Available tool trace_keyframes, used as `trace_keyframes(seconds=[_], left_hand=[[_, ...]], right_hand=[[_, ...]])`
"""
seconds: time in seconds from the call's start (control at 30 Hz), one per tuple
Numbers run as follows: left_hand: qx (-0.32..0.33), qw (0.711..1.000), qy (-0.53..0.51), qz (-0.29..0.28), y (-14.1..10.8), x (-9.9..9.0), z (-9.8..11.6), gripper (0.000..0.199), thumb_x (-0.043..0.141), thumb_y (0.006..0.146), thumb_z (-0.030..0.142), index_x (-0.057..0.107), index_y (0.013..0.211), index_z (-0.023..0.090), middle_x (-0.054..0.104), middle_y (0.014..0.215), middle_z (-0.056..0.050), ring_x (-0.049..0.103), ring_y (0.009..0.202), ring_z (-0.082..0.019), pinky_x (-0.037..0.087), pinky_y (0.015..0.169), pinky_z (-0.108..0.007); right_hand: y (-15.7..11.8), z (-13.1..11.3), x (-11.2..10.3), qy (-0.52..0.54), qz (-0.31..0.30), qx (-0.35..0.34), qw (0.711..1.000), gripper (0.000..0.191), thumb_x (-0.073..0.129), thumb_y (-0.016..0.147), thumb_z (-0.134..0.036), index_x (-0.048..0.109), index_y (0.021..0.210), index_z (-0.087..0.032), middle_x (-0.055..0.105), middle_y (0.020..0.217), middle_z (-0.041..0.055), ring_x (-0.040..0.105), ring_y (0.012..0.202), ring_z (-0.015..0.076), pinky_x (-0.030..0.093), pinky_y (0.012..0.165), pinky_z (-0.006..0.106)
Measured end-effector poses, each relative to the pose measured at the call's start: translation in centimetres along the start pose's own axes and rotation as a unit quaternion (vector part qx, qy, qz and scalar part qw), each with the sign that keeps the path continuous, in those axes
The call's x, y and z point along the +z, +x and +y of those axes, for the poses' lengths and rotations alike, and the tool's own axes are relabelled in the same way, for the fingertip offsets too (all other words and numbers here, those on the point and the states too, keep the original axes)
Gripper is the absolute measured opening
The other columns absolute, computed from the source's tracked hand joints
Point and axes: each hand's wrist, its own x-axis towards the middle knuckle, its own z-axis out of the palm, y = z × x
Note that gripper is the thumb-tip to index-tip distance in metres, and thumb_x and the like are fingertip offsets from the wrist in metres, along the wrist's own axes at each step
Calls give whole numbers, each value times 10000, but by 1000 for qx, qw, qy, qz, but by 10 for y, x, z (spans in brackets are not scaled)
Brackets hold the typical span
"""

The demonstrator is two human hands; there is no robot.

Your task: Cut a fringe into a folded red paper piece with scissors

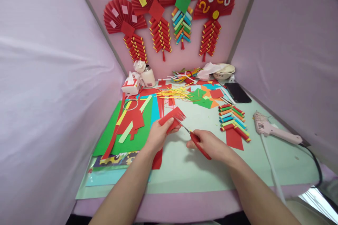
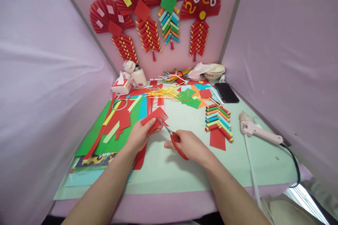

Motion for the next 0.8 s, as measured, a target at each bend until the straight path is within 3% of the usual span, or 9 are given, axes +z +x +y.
trace_keyframes(seconds=[0.3, 0.57, 0.8], left_hand=[[7, 1000, 12, 4, 0, -2, 0, 280, 672, 705, 365, 668, 816, 107, 679, 736, -63, 626, 634, -134, 529, 667, -269], [16, 999, 35, 9, 0, -3, -1, 287, 676, 694, 376, 673, 826, 122, 684, 728, -59, 627, 631, -140, 522, 658, -268], [2, 997, 60, -43, -3, 1, -3, 304, 664, 709, 372, 684, 878, 121, 692, 789, -84, 636, 678, -161, 516, 662, -276]], right_hand=[[2, 1, 1, -11, 14, 0, 1000, 480, 515, 691, -665, 490, 657, -187, 607, 653, 3, 489, 569, 129, 321, 475, 214], [-1, 0, -1, 9, -8, -7, 1000, 380, 528, 731, -563, 466, 689, -191, 613, 708, -3, 495, 594, 123, 336, 483, 206], [-1, -3, -3, 10, -13, -31, 999, 304, 533, 747, -480, 441, 705, -194, 590, 699, -19, 482, 598, 114, 357, 515, 206]])
